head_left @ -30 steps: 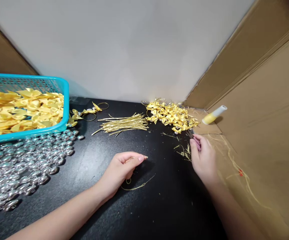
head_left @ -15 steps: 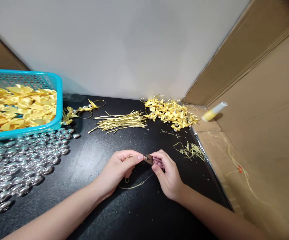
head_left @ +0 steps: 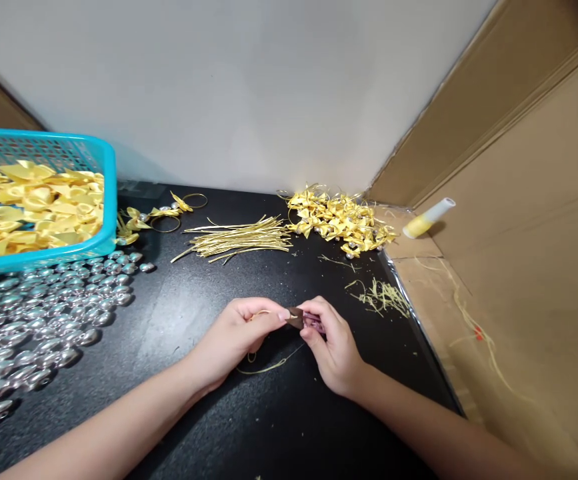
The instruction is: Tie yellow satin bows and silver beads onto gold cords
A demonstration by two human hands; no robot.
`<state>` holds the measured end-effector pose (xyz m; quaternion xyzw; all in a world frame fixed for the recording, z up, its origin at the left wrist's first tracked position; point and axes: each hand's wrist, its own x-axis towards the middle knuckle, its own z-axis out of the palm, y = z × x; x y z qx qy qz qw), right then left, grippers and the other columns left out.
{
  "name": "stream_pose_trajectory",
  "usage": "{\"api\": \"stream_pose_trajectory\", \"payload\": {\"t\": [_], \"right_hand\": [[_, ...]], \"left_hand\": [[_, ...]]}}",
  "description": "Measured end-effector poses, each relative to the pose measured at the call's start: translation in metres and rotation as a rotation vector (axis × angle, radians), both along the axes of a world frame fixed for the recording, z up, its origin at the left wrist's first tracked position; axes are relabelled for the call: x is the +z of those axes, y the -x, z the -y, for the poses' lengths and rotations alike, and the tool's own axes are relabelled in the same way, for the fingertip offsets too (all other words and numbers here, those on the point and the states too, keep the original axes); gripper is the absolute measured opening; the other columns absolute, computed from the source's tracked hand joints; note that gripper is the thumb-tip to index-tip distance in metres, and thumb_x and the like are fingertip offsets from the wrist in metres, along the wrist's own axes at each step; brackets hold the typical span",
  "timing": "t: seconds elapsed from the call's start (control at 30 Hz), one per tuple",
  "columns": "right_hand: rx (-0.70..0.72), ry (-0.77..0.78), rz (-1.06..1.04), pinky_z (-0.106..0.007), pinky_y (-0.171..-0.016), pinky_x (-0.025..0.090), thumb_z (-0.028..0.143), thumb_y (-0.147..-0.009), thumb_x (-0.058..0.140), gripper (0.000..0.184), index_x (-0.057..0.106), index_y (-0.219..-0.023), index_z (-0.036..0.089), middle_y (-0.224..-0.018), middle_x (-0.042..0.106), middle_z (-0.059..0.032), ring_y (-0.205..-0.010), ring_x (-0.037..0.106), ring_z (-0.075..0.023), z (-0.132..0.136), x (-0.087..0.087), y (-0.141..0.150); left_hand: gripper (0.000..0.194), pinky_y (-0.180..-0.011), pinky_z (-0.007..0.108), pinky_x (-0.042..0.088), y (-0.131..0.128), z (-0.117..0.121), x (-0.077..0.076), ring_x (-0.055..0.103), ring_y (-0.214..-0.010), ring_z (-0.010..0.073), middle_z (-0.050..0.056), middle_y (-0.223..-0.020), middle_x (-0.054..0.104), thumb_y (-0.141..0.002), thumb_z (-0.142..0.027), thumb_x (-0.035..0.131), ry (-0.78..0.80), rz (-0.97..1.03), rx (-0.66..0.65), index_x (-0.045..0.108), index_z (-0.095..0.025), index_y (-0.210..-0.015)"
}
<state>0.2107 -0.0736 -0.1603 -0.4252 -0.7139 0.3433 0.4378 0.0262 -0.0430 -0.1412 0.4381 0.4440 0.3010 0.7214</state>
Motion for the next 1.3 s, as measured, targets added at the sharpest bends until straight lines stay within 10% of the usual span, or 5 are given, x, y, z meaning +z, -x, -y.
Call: {"api": "stream_pose_trajectory", "payload": {"t": [1.3], "right_hand": [[-0.016, -0.03, 0.044, -0.024, -0.064, 0.043, 0.03, -0.096, 0.047, 0.014, 0.052, -0.105, 0.021, -0.082, 0.051, -0.0006, -0.07, 0.05, -0.0126, 0.0019, -0.0014, -0.0018]], "left_hand": [[0.027, -0.04, 0.019, 0.017, -0.0002, -0.0009, 0.0019, 0.022, -0.043, 0.0063, -0.01, -0.044, 0.031, -0.075, -0.044, 0.067, 0.014, 0.005, -0.015, 0.067, -0.017, -0.07]]}}
